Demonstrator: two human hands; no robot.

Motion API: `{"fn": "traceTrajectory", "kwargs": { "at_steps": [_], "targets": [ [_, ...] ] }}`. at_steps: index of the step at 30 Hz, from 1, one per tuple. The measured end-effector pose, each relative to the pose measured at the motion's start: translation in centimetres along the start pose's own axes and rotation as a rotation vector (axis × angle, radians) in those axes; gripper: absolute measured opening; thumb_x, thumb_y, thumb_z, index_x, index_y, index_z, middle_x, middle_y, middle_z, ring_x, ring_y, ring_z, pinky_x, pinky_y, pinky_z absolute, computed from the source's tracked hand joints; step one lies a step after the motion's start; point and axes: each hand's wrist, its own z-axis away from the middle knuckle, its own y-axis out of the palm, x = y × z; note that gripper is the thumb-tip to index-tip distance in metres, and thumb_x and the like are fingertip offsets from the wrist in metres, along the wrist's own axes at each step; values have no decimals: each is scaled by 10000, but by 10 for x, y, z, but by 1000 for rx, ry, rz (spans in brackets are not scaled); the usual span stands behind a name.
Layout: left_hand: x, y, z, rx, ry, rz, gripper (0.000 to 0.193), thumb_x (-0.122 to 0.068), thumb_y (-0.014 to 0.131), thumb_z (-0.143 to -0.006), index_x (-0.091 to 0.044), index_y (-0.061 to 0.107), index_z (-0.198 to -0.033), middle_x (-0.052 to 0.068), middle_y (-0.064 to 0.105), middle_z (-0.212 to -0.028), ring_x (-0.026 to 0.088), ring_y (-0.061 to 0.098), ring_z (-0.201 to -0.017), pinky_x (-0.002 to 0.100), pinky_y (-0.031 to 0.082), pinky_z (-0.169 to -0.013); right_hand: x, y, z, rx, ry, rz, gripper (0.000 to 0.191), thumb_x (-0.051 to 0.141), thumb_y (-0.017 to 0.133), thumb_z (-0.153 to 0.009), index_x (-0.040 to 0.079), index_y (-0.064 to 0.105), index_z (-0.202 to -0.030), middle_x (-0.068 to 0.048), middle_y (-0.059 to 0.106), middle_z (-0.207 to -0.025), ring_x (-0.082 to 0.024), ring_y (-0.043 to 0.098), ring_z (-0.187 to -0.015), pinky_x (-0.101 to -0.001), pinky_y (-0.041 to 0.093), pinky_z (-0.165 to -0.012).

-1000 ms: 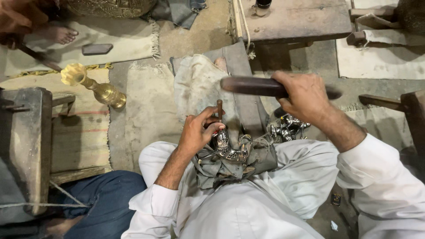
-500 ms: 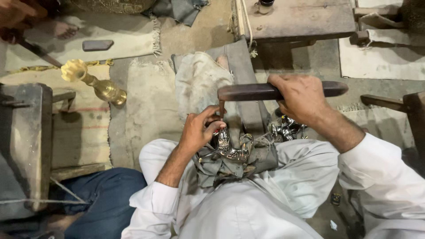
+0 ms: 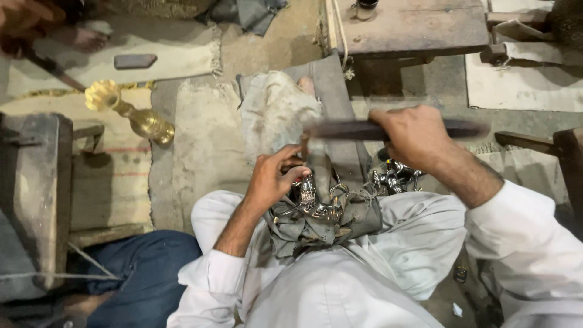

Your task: The person sits cross-legged on the floor holding silver metal animal figurines on a cloth-covered board on their lap. They hold each figurine steady with one hand while rubbing and filing its surface with a dark handheld file, repositioning the pieces and switching between figurines as they work.

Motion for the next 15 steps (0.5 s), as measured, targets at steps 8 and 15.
{"fn": "traceTrajectory", "kwargs": {
  "at_steps": [8, 15],
  "targets": [
    [7, 6, 11, -117, -124, 132, 381, -41, 812, -857, -9, 667, -1208, 78, 782, -1003, 111, 757, -933, 275, 637, -782, -6, -5, -10, 127, -52, -216, 327, 265, 790, -795, 170, 656, -1078, -101, 757, -867, -341, 724, -840, -490, 534, -731],
    [7, 8, 14, -148, -85, 115, 365, -13, 780, -872, 8, 638, -1207, 68, 771, -1105, 114, 757, -975, 266, 640, -821, 9, -9, -22, -212, -136, -312, 386, 183, 760, -854, 108, 605, -1201, -89, 736, -900, -296, 732, -778, -464, 555, -744]
  ]
}}
